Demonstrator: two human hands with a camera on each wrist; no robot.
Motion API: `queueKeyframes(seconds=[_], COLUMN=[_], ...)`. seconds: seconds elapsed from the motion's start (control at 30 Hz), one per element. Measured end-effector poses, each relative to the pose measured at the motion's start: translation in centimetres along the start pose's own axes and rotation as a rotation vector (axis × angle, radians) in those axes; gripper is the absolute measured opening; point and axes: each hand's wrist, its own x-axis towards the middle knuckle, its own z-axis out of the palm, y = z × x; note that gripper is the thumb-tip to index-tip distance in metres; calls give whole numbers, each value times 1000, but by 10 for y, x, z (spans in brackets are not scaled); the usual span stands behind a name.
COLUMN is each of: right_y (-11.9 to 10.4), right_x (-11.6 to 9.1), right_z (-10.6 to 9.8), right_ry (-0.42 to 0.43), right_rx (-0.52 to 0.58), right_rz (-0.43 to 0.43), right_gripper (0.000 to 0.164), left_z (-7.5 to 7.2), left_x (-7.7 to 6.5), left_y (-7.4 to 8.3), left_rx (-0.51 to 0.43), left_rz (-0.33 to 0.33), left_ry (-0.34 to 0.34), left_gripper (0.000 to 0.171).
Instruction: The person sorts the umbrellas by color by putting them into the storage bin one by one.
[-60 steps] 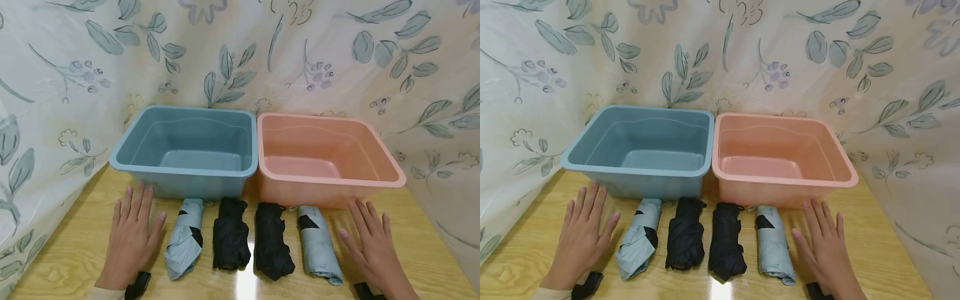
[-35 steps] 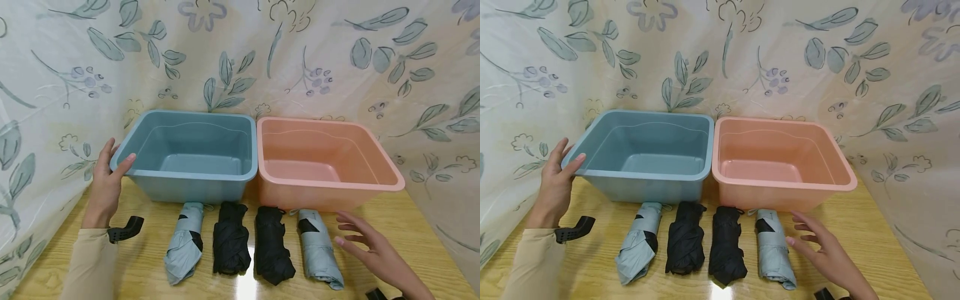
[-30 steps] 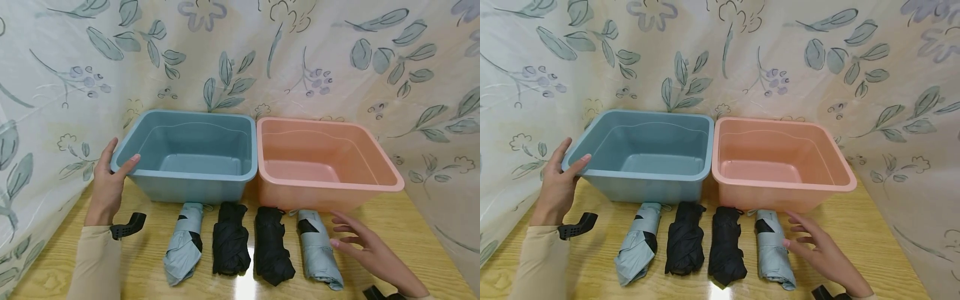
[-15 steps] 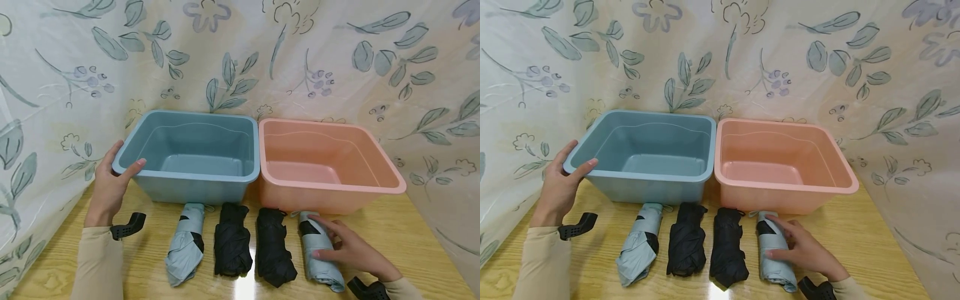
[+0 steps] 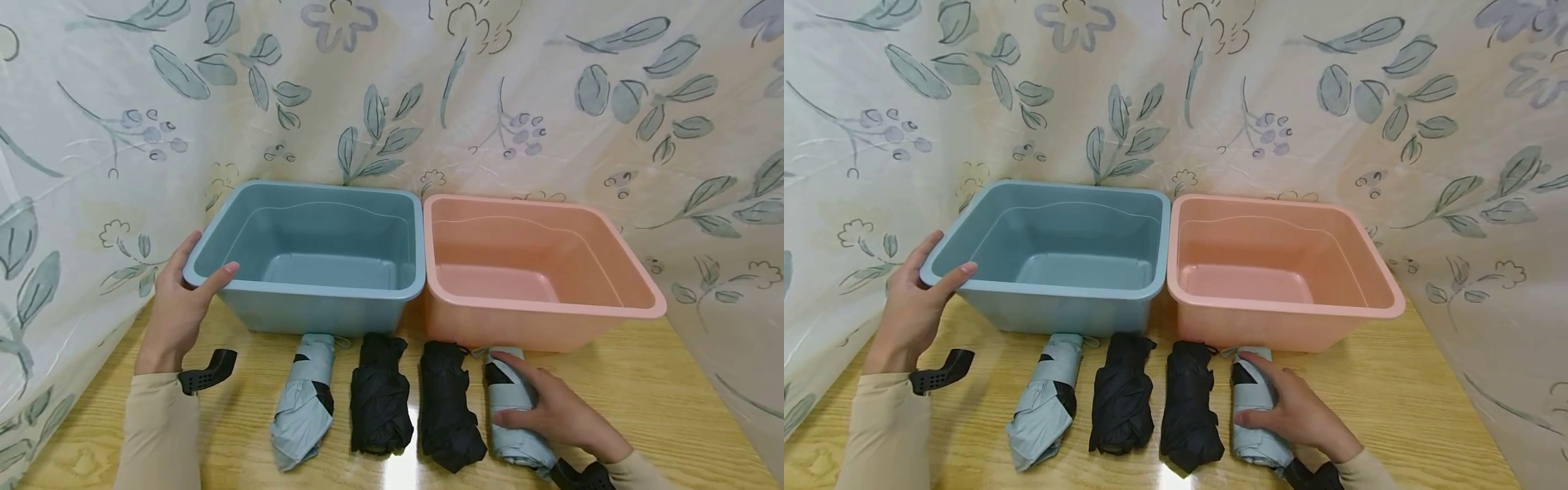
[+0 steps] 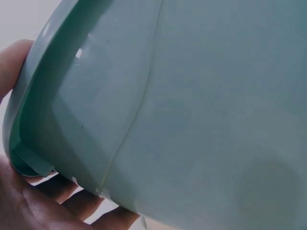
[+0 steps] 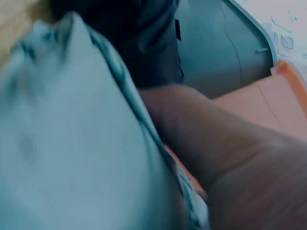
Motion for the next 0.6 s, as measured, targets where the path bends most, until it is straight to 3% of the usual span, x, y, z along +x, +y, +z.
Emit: queueKeyframes(seconds=[0.33,0.6], right_y=[-3,-2], right_x=[1,-16], right_z=[10,4], right_ry=[54,119], right_rx=[67,110], right_rz=[63,86], right_gripper=[87,92], left_z=[-1,-1], left_x=[0,1], left_y=[-1,-1], left_rx=[29,65], left_rz=[-15,-17], left_ry=[17,1], left_gripper=[90,90])
